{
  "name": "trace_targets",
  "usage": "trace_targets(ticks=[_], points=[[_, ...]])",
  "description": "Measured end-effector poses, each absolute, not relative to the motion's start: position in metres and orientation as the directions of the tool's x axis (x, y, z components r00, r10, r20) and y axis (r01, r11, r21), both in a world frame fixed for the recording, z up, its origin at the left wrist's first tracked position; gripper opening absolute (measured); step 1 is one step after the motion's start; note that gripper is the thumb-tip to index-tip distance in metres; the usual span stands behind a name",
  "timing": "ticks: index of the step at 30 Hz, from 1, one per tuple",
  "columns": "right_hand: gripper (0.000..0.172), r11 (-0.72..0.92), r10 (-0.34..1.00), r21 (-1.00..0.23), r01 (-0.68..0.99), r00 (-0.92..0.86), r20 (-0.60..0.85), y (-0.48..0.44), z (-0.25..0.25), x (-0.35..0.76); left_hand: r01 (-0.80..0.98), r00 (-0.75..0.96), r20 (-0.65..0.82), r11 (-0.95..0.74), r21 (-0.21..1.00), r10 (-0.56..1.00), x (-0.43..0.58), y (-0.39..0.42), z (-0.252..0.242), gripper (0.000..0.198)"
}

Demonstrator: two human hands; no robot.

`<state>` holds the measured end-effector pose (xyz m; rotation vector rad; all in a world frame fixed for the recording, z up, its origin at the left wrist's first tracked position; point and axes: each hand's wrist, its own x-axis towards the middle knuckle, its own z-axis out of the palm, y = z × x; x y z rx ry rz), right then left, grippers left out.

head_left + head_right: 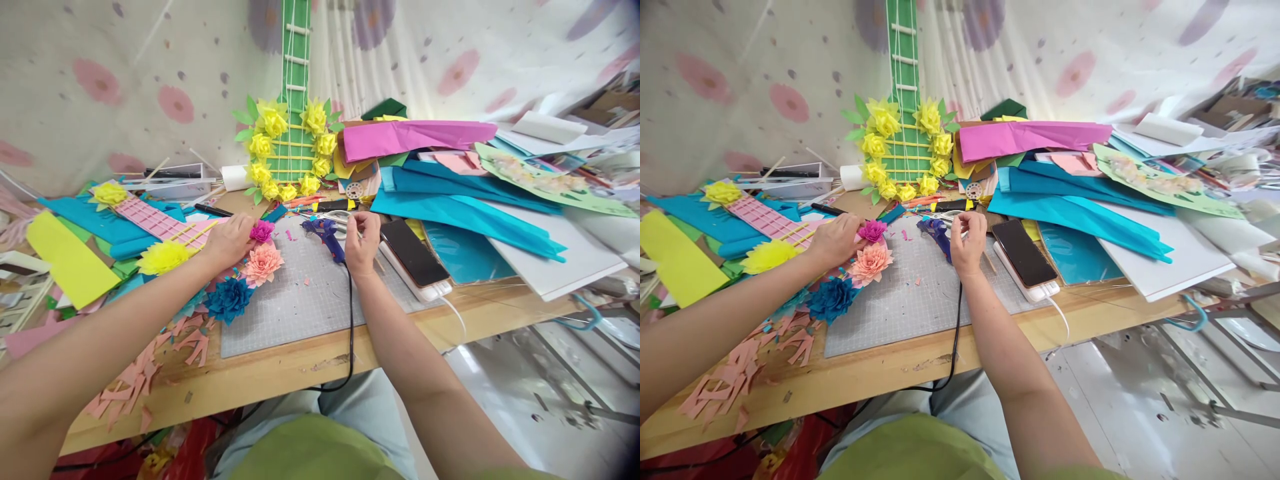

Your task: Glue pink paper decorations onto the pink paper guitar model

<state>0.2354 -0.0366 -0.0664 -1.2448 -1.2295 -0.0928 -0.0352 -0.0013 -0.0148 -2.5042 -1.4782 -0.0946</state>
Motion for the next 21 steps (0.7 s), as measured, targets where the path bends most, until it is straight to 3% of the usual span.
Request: trace_targets(ticks=[13, 18, 21], points=[[0.014, 0.410, 0.525, -0.657, 0.633, 0.425, 0.737, -0.036, -0.068, 0.235, 0.885, 0.464, 0.158, -0.449, -0.124, 0.872, -0.041, -0.001, -0.008, 0.029], [0.019, 0.401, 0.548, -0.736, 0.546, 0.501, 0.670, -0.030, -0.077, 0.239, 0.907, 0.422, 0.186, -0.412, -0.089, 0.888, -0.049, -0.005, 0.004, 0.039], [0.026, 0.369, 0.559, -0.803, 0.467, 0.579, 0.593, -0.022, -0.086, 0.243, 0.929, 0.366, 0.217, -0.367, -0.036, 0.905, -0.063, -0.007, 0.019, 0.029]])
